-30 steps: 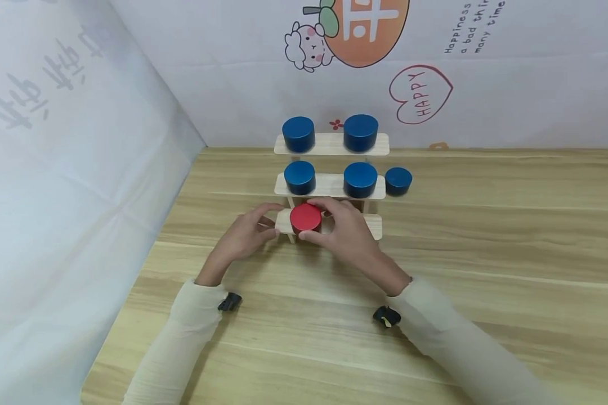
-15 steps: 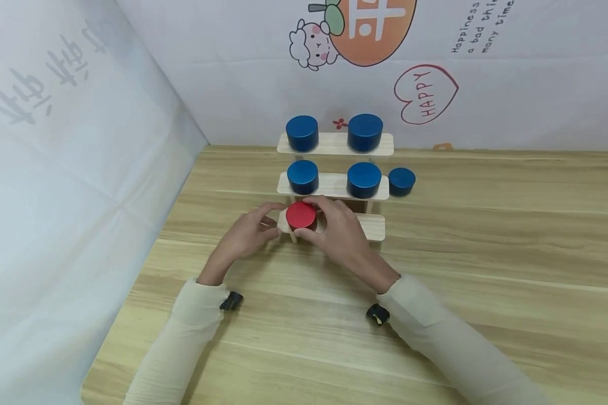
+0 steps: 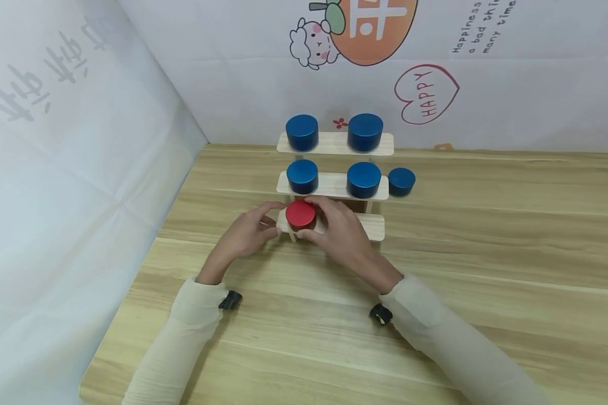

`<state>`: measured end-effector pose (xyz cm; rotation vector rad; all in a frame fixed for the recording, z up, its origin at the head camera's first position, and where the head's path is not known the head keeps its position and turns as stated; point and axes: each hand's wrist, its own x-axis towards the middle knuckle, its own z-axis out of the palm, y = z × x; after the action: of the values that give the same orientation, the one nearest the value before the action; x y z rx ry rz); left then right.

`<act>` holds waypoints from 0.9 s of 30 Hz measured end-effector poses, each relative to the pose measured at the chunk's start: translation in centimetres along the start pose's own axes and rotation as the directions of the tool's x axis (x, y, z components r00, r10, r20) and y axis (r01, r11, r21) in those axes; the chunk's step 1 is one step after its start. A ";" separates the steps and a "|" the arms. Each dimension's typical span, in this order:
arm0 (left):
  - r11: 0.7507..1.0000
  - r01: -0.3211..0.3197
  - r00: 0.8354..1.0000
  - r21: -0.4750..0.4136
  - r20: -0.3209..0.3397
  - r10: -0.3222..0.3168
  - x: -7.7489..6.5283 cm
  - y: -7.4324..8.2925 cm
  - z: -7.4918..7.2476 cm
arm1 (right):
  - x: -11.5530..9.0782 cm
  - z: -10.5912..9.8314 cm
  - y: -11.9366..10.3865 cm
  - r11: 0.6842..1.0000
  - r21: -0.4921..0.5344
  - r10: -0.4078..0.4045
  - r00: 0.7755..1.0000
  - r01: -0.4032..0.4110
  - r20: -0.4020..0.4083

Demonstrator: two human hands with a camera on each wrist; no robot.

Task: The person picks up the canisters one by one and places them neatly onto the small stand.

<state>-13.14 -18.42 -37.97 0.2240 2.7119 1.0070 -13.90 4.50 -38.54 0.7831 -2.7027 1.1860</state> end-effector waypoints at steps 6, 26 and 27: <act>1.000 0.005 1.000 0.001 0.000 -0.005 0.0 0.1 0.0 | -1.5 -1.9 0.5 1.000 -0.010 0.001 1.000 0.000 0.030; 1.000 -0.008 1.000 0.002 0.011 0.008 0.0 0.1 -0.2 | -6.1 -7.6 6.0 0.996 -0.051 -0.084 0.992 0.079 -0.093; 1.000 -0.008 1.000 0.005 0.014 0.007 0.0 0.2 -0.2 | -6.2 -7.9 6.3 0.997 -0.051 -0.065 0.993 0.060 -0.097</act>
<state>-13.21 -18.36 -37.74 0.2412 2.7033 0.9977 -12.51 16.25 -38.93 0.7761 -2.5972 1.1121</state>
